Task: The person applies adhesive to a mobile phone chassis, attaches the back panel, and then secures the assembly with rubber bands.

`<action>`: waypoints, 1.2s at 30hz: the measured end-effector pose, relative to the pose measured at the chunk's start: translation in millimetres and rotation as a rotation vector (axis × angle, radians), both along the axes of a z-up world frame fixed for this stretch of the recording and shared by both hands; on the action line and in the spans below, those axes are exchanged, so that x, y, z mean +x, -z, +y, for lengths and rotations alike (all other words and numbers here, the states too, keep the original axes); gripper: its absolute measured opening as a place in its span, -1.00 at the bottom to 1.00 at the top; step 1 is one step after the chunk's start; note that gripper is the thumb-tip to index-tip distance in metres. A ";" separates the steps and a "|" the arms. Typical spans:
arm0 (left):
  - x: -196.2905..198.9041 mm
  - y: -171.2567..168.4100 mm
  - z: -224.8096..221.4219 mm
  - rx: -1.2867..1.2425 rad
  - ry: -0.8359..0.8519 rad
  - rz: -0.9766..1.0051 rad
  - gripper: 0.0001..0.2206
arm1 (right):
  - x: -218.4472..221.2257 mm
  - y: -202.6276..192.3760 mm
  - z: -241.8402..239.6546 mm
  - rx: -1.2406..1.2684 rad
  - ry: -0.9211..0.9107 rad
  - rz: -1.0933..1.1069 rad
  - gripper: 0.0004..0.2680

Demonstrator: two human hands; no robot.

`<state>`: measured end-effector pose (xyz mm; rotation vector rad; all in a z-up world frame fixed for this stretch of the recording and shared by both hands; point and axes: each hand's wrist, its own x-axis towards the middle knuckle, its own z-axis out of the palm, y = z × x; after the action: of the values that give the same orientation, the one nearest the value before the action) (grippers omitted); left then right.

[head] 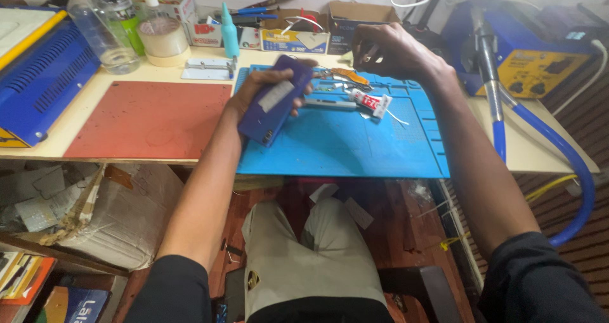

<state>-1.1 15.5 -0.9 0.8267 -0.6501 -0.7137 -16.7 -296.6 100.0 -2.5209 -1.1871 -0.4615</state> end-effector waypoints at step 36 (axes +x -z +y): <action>-4.0 -5.9 -22.6 0.405 0.263 0.020 -0.58 | -0.4 45.9 -37.1 -0.079 0.500 0.393 -0.66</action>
<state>-5.1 -7.1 5.0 1.1144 -0.6107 -1.1143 -17.1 -333.7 54.2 -2.7936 -0.4386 -0.0161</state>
